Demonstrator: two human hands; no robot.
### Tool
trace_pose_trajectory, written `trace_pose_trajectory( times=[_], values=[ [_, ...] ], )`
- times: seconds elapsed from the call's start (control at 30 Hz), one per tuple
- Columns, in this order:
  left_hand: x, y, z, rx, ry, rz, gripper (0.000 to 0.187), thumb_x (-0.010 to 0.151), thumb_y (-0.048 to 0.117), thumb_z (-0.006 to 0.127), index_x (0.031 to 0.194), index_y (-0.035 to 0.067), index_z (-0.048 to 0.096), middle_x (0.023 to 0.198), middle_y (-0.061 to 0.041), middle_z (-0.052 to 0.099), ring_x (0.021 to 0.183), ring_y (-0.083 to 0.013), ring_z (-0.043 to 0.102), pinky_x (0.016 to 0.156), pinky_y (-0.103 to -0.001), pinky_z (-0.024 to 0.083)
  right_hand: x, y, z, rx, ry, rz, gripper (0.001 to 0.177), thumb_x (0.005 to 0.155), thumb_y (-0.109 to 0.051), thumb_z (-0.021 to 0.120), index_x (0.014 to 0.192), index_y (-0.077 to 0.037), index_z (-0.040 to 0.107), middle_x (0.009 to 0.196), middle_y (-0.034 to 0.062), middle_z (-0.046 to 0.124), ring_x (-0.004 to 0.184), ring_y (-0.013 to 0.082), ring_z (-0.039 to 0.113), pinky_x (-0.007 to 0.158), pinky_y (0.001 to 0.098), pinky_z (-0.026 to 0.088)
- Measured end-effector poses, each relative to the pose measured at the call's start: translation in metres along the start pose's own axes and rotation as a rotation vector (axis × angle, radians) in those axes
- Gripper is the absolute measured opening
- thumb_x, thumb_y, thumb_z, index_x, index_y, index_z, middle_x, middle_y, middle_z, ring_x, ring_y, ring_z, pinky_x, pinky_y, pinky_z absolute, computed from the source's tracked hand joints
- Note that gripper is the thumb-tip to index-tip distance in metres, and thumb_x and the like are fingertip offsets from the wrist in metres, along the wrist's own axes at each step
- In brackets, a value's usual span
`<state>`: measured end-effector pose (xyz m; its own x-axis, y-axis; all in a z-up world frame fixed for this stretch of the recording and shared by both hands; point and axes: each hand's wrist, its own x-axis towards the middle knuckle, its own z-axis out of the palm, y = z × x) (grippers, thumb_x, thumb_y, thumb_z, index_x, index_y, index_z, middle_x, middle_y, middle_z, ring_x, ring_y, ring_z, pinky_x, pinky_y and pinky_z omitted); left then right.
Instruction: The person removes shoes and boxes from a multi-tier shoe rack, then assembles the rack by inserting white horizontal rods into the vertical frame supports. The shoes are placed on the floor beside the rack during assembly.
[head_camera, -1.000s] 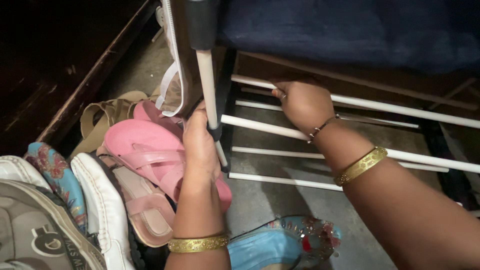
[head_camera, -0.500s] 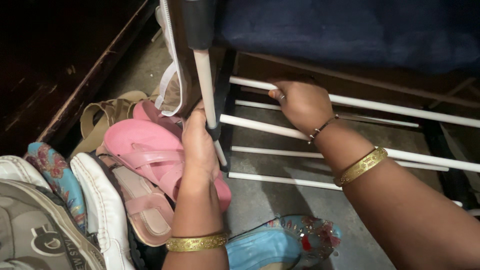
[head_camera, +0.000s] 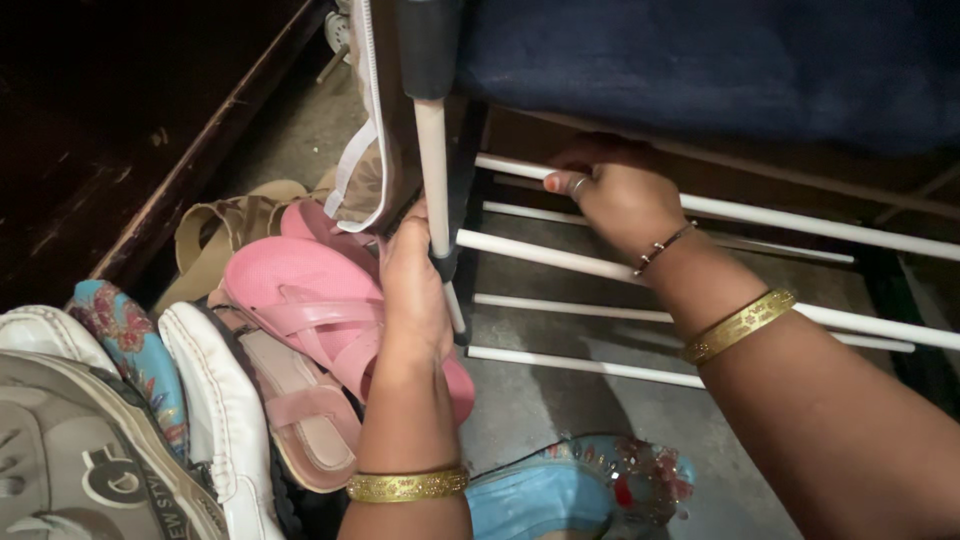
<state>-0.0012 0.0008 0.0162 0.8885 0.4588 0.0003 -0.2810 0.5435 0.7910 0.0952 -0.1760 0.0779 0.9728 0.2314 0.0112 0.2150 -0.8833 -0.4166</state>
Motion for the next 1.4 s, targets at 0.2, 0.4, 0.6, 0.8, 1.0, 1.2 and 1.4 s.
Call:
trace_pose_trajectory(
  times=[0.2, 0.4, 0.6, 0.8, 1.0, 1.2, 1.4],
  values=[
    [-0.001, 0.000, -0.002, 0.001, -0.006, 0.001, 0.042, 0.098, 0.020, 0.048, 0.123, -0.003, 0.071, 0.118, -0.007, 0.071, 0.108, -0.0168, 0.063, 0.097, -0.030, 0.048, 0.007, 0.004, 0.000, -0.057, -0.020, -0.027, 0.044, 0.092, -0.058, 0.059, 0.123, -0.030, 0.072, 0.109, 0.0071, 0.076, 0.102, 0.0263, 0.071, 0.089, 0.0425, 0.053],
    [0.005, -0.013, -0.006, 0.034, 0.012, 0.039, 0.045, 0.098, 0.019, 0.044, 0.125, -0.005, 0.071, 0.115, -0.009, 0.072, 0.105, -0.0174, 0.063, 0.095, -0.030, 0.049, 0.000, 0.003, -0.001, -0.193, -0.028, -0.127, 0.051, 0.097, -0.058, 0.053, 0.129, -0.022, 0.069, 0.114, 0.0139, 0.074, 0.104, 0.0364, 0.069, 0.091, 0.0490, 0.052],
    [-0.007, -0.018, 0.008, 0.037, 0.216, 0.186, 0.048, 0.102, 0.025, 0.049, 0.135, -0.007, 0.061, 0.132, -0.014, 0.066, 0.121, -0.0214, 0.060, 0.107, -0.031, 0.043, -0.025, -0.002, -0.022, -0.217, 0.034, -0.163, 0.056, 0.096, -0.057, 0.059, 0.124, -0.009, 0.070, 0.110, 0.0184, 0.073, 0.105, 0.0393, 0.068, 0.093, 0.0508, 0.051],
    [-0.076, -0.018, 0.052, 0.106, 0.486, 0.196, 0.066, 0.096, 0.028, 0.054, 0.153, 0.000, 0.036, 0.156, -0.017, 0.046, 0.141, -0.0290, 0.046, 0.117, -0.039, 0.032, -0.112, 0.033, -0.069, -0.231, 0.189, -0.343, 0.059, 0.091, -0.047, 0.066, 0.139, -0.013, 0.061, 0.139, 0.0136, 0.061, 0.130, 0.0388, 0.052, 0.110, 0.0547, 0.037],
    [-0.188, -0.001, 0.112, 1.299, -0.041, 0.206, 0.084, 0.085, 0.033, 0.071, 0.156, 0.007, 0.035, 0.163, -0.023, 0.023, 0.153, -0.0396, 0.015, 0.121, -0.052, 0.012, -0.222, 0.089, -0.137, -0.451, 0.094, -0.177, 0.073, 0.082, -0.053, 0.072, 0.147, -0.025, 0.052, 0.162, 0.0081, 0.035, 0.151, 0.0359, 0.022, 0.114, 0.0660, 0.021],
    [-0.271, 0.042, 0.194, 1.717, -0.432, 0.329, 0.069, 0.083, 0.021, 0.063, 0.150, 0.012, 0.046, 0.166, -0.020, 0.021, 0.155, -0.0386, 0.010, 0.123, -0.054, 0.007, -0.311, 0.180, -0.198, -0.495, 0.083, -0.070, 0.076, 0.079, -0.059, 0.071, 0.147, -0.030, 0.051, 0.165, 0.0084, 0.026, 0.153, 0.0378, 0.015, 0.114, 0.0685, 0.017],
    [-0.310, -0.013, 0.306, 1.981, -0.753, 0.472, 0.060, 0.091, 0.021, 0.052, 0.150, 0.011, 0.046, 0.166, -0.020, 0.017, 0.155, -0.0388, 0.006, 0.121, -0.061, 0.003, -0.349, 0.276, -0.239, -0.426, 0.061, 0.046, 0.076, 0.078, -0.061, 0.072, 0.145, -0.029, 0.055, 0.165, 0.0075, 0.031, 0.154, 0.0391, 0.016, 0.116, 0.0661, 0.022]
  ],
)
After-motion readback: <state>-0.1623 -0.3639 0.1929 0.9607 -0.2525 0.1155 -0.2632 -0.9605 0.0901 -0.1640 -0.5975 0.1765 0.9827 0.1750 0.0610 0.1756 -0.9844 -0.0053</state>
